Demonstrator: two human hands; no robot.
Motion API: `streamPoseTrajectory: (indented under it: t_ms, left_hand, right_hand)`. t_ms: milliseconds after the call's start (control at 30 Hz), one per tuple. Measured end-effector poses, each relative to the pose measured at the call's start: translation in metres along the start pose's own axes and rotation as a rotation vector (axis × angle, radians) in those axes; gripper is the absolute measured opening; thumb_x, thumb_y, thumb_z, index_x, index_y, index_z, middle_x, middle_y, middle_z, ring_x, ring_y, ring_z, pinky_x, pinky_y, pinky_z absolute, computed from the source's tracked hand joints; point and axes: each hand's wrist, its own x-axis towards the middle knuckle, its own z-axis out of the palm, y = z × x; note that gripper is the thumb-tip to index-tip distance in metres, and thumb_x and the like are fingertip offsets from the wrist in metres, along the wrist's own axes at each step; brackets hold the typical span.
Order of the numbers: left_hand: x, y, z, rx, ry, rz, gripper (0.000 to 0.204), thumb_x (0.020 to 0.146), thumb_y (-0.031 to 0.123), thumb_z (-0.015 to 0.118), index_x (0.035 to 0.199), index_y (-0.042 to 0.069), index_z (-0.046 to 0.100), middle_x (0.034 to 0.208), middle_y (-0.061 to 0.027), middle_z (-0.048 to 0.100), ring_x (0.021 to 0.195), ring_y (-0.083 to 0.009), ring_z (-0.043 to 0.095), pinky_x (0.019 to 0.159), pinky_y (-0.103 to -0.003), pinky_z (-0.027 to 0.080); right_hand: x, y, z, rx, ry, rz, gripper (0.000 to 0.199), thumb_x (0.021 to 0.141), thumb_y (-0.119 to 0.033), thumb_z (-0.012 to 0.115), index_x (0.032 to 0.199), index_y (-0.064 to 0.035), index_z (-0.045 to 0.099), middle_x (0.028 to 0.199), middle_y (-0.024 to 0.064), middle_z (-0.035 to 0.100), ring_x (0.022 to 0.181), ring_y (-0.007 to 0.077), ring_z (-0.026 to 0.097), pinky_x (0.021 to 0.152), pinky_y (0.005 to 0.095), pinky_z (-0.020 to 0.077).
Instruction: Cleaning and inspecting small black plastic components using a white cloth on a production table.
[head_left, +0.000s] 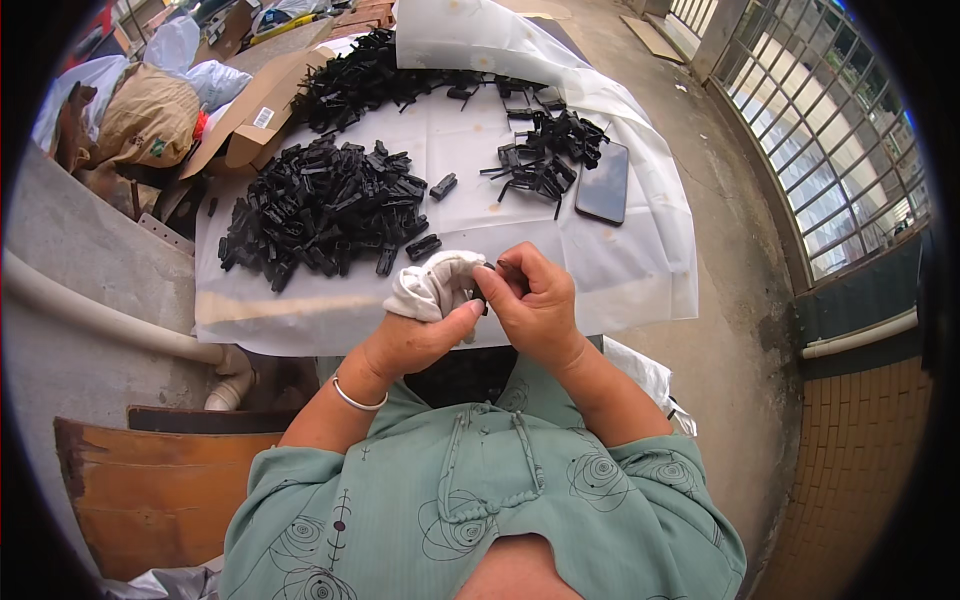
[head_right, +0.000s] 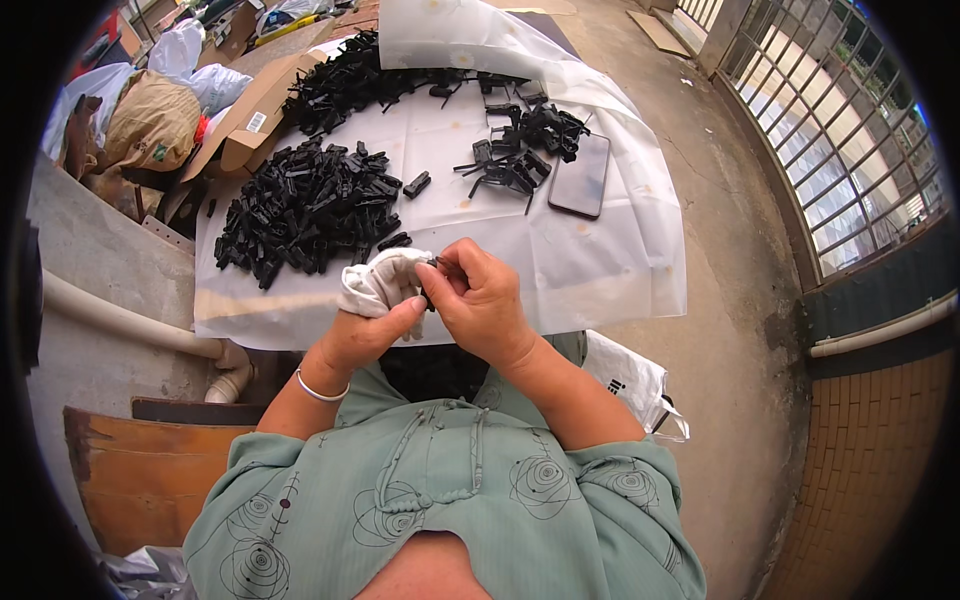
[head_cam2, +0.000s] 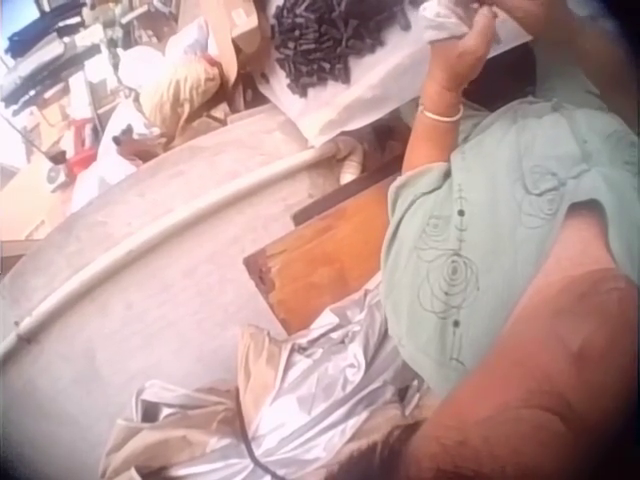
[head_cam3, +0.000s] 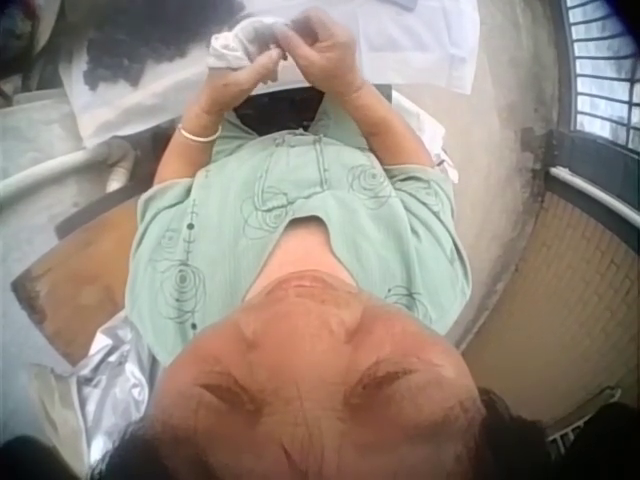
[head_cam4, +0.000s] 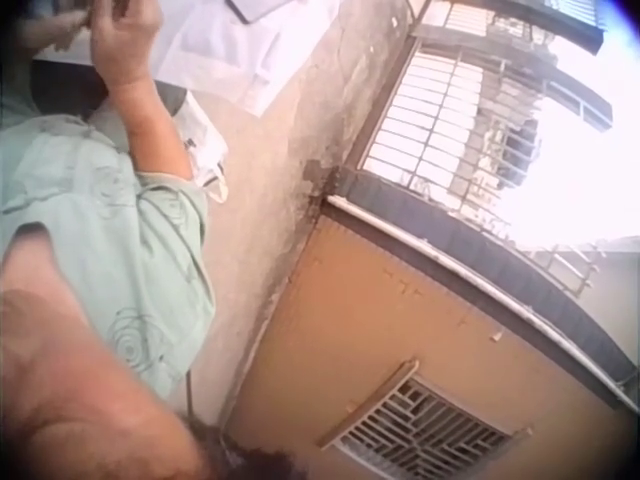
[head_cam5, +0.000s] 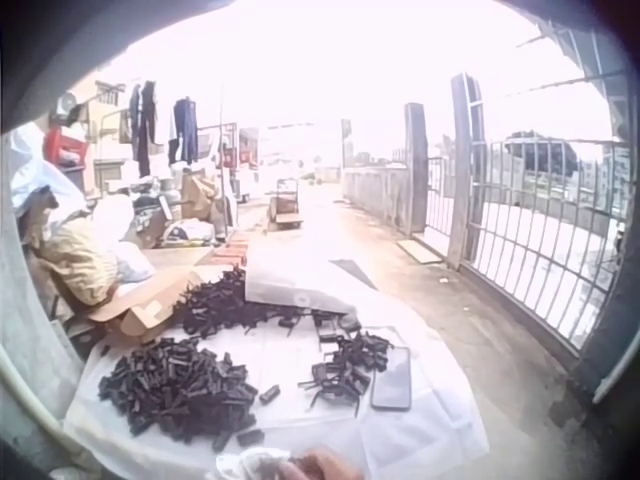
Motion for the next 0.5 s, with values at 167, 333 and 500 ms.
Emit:
streamPoseTrajectory:
  t_ms: [167,333,500]
  left_hand:
    - [0.003,0.001,0.002,0.109,0.129,-0.049,0.029,0.085,0.000,0.054,0.113,-0.001,0.047,0.087,-0.0030,0.054,0.067,-0.0069,0.050,0.055,-0.021,0.045]
    - [0.002,-0.001,0.006,0.353,0.221,0.055,0.025,0.082,-0.001,0.055,0.106,-0.003,0.052,0.089,-0.0077,0.059,0.073,-0.0120,0.056,0.066,-0.024,0.048]
    - [0.006,-0.017,0.004,0.631,0.243,0.308,0.027,0.078,0.000,0.058,0.103,-0.005,0.053,0.092,-0.0140,0.060,0.080,-0.0214,0.059,0.074,-0.029,0.048]
  right_hand:
    - [0.009,0.000,-0.012,-0.052,-0.259,-0.008,0.019,0.090,-0.014,0.054,0.078,0.0006,0.050,0.063,0.0045,0.051,0.055,0.0128,0.044,0.051,0.0268,0.0381]
    - [0.008,-0.001,-0.013,-0.129,-0.395,-0.050,0.021,0.091,-0.013,0.049,0.077,0.0019,0.050,0.062,0.0092,0.048,0.056,0.0178,0.045,0.053,0.0309,0.0386]
    - [0.002,0.008,-0.006,-0.030,-0.356,0.115,0.021,0.091,-0.012,0.049,0.074,0.0012,0.050,0.062,0.0101,0.047,0.055,0.0175,0.043,0.052,0.0306,0.0379]
